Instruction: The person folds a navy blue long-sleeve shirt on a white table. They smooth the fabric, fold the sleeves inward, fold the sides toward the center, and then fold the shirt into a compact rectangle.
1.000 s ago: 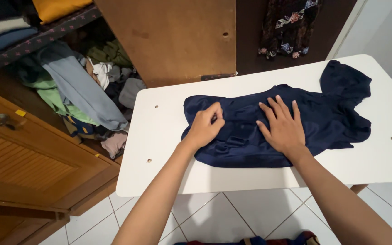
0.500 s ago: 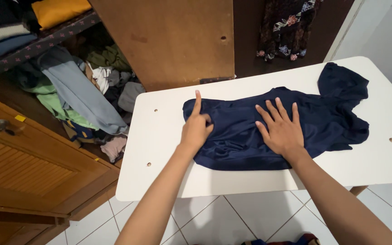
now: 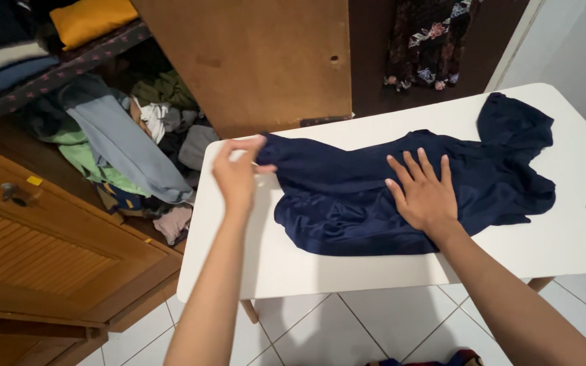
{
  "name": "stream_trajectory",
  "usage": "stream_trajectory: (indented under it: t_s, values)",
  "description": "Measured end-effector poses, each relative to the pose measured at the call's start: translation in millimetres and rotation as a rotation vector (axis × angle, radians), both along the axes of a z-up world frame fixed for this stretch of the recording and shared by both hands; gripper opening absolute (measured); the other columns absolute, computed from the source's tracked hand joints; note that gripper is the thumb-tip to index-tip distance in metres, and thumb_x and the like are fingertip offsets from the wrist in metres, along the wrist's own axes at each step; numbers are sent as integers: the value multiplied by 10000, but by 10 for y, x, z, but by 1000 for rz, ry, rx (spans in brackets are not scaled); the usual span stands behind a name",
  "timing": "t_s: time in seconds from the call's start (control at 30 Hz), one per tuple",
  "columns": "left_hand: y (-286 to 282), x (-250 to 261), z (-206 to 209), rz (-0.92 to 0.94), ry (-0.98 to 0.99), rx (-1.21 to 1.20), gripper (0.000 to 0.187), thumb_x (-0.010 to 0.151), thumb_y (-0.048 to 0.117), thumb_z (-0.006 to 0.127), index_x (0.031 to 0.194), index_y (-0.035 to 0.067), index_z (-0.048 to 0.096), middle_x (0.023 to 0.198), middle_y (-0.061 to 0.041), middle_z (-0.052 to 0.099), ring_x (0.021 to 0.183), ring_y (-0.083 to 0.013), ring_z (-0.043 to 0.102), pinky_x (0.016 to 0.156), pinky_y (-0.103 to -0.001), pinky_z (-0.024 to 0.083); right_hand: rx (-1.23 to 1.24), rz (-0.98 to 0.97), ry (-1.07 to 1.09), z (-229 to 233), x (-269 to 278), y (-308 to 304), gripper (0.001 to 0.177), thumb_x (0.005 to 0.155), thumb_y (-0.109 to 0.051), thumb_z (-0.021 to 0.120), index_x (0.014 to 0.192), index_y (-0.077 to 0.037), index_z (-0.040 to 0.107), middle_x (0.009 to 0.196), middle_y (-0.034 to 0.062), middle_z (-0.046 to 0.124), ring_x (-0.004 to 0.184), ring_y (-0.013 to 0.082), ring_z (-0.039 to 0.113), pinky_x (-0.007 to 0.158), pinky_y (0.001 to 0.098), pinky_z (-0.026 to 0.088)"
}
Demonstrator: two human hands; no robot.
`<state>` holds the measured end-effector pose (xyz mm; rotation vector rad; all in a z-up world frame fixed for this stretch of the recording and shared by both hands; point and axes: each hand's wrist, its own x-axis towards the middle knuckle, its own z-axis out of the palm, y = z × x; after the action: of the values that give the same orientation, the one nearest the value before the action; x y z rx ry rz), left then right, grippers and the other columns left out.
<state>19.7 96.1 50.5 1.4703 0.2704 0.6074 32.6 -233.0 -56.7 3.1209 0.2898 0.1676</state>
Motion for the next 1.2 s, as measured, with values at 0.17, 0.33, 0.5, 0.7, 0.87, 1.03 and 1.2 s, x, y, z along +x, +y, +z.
stream_trajectory:
  t_s: [0.17,0.33,0.5,0.7,0.87,1.03,1.2]
  values:
    - [373,31,-264,15,102,139,202,913,153,799,921,50,625,953,-128,668,599,-334,754,515,-289,649,0,4,-5,-29,24,0,610,1071,-641,94,1624,-428,239,1680,-13,314,1590,236,185,1290,562,6]
    - [446,-44,-815,-43,358,408,171,897,120,749,1050,124,672,1032,-112,663,708,-240,755,668,-290,602,-35,-4,43,42,9,0,614,1070,-646,71,1623,-427,225,1690,-21,285,1593,230,165,1289,550,5]
    - [476,2,-1314,-67,572,475,404,762,438,892,1058,184,786,1028,-94,673,914,-251,728,749,-340,614,-45,-13,59,32,3,15,622,1060,-665,81,1621,-435,220,1688,-29,284,1591,220,165,1290,544,5]
    - [244,-173,-1016,-3,463,594,364,754,303,916,940,17,790,1023,-150,569,999,-354,664,837,-399,593,-25,-18,71,80,-15,42,622,1060,-660,109,1626,-427,218,1685,-21,292,1590,219,170,1289,537,12]
    - [148,-282,-733,7,345,880,143,794,125,845,818,7,767,1019,-121,508,1057,-343,546,946,-398,531,-54,-24,66,50,9,35,624,1060,-665,98,1625,-431,219,1682,-24,302,1589,214,176,1288,537,12]
    - [138,-278,-458,-89,97,790,119,795,74,809,844,-8,737,905,-132,606,885,-314,693,795,-355,628,-88,-17,61,12,25,35,618,1061,-656,107,1628,-434,207,1679,-23,309,1586,215,192,1289,540,29]
    - [234,-168,-428,-42,40,374,151,694,80,889,807,66,789,835,-67,660,735,-135,695,704,-201,602,-68,6,-14,-139,75,-18,632,1055,-688,128,1631,-444,221,1670,-21,330,1585,218,203,1283,556,42]
